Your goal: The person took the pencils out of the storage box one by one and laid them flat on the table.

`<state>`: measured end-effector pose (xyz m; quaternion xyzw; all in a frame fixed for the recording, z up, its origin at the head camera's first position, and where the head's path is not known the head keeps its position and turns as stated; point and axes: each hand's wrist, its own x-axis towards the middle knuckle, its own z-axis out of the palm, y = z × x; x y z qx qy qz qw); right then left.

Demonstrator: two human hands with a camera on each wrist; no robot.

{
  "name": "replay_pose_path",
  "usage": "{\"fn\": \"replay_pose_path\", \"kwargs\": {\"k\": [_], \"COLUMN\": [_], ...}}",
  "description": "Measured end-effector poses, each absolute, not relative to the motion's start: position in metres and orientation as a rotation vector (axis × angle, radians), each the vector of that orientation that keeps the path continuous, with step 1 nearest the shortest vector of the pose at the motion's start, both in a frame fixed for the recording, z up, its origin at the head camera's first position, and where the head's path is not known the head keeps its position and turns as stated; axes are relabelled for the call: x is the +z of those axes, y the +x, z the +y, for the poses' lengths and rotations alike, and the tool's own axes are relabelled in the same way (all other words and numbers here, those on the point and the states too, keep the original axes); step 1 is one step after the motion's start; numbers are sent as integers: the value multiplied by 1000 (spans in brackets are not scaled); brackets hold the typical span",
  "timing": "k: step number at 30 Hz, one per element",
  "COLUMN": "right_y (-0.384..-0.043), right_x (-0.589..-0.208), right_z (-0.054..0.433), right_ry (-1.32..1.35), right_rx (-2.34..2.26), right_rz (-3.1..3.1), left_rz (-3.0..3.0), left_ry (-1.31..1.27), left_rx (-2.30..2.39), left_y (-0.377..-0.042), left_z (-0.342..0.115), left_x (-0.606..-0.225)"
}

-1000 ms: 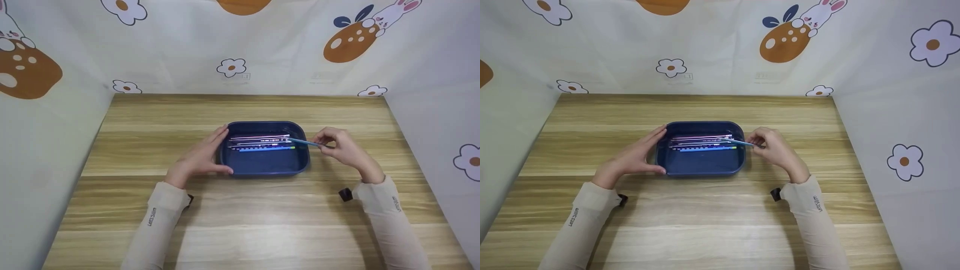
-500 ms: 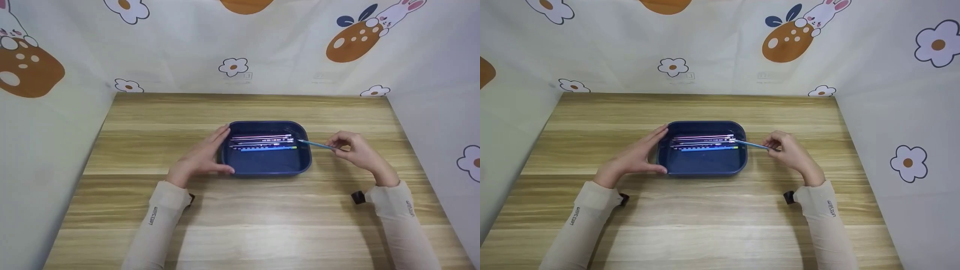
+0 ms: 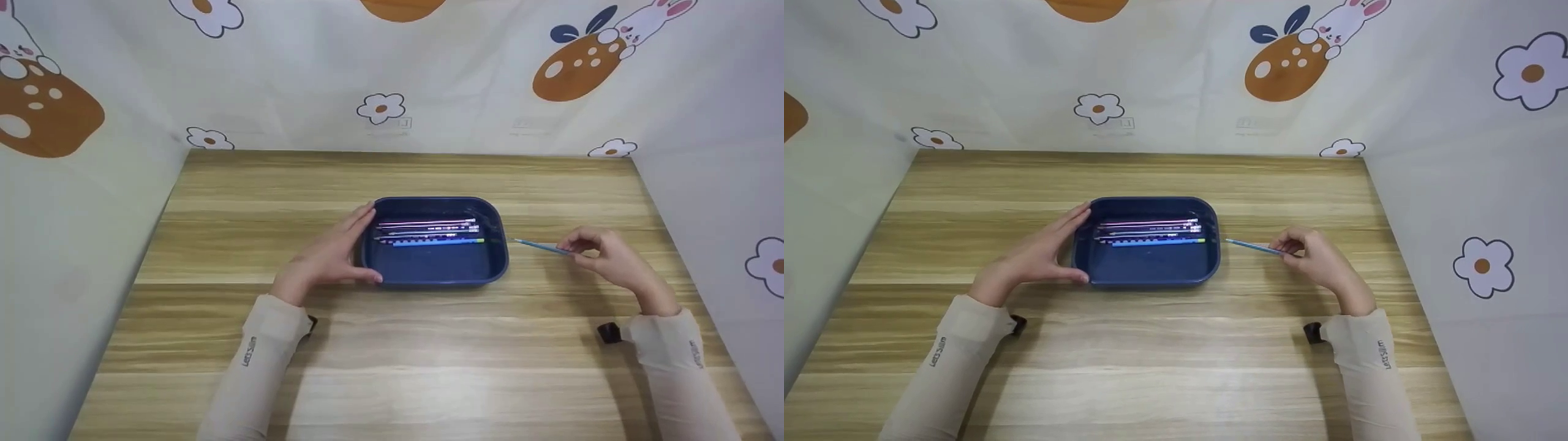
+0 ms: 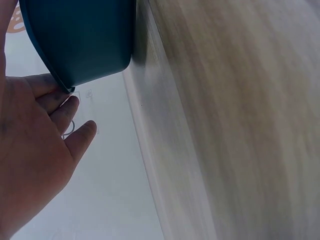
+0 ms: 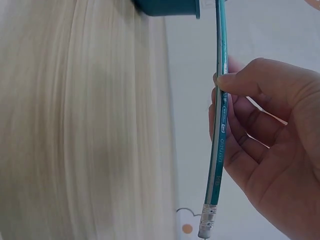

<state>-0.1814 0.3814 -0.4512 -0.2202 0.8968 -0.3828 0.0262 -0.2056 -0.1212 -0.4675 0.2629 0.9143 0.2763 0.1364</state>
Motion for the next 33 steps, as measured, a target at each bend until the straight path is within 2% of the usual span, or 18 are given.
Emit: {"fn": "replay_pose_path", "kwargs": {"k": [14,21,33], "right_y": [-176,-174,-177], "right_x": [-465,-467,-475], "right_z": [408,410,410], "right_ry": [-670,-591,-603], "right_rx": [-1055,-952,-931], "right_rz": [2827,2838,2820], "left_rz": [2649,2664,2658], "left_ry": [729,791,758], "left_rx": [775,795,783], "left_y": [-206,-208,-206], "left_z": [-121,-121,-121], "left_x": [-467,-470,-470]}}
